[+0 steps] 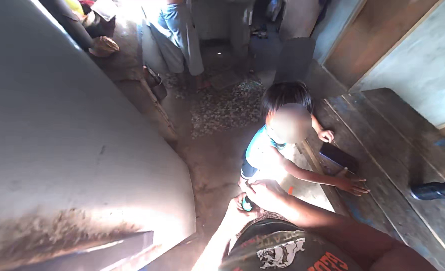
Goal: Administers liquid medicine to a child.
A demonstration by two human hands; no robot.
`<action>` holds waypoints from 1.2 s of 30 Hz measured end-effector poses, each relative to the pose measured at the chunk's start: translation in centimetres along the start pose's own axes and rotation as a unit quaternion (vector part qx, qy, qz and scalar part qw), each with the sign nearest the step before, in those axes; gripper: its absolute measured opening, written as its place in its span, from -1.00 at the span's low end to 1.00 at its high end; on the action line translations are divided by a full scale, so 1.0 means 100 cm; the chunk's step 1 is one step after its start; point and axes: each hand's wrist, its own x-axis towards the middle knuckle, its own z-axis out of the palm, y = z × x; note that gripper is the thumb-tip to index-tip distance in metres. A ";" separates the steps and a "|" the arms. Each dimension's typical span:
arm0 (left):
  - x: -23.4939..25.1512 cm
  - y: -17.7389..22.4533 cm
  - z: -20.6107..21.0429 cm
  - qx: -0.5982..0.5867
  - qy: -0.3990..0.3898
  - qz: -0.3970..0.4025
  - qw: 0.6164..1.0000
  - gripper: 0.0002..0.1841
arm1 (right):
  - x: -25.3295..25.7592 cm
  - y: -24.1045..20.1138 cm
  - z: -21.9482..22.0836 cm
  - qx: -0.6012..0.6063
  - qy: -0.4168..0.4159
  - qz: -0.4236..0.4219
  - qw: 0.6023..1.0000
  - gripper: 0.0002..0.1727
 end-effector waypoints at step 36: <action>-0.013 0.015 0.168 0.298 0.137 -0.058 0.943 -0.49 | -0.116 0.150 -0.053 0.328 0.026 -0.206 0.922 -0.81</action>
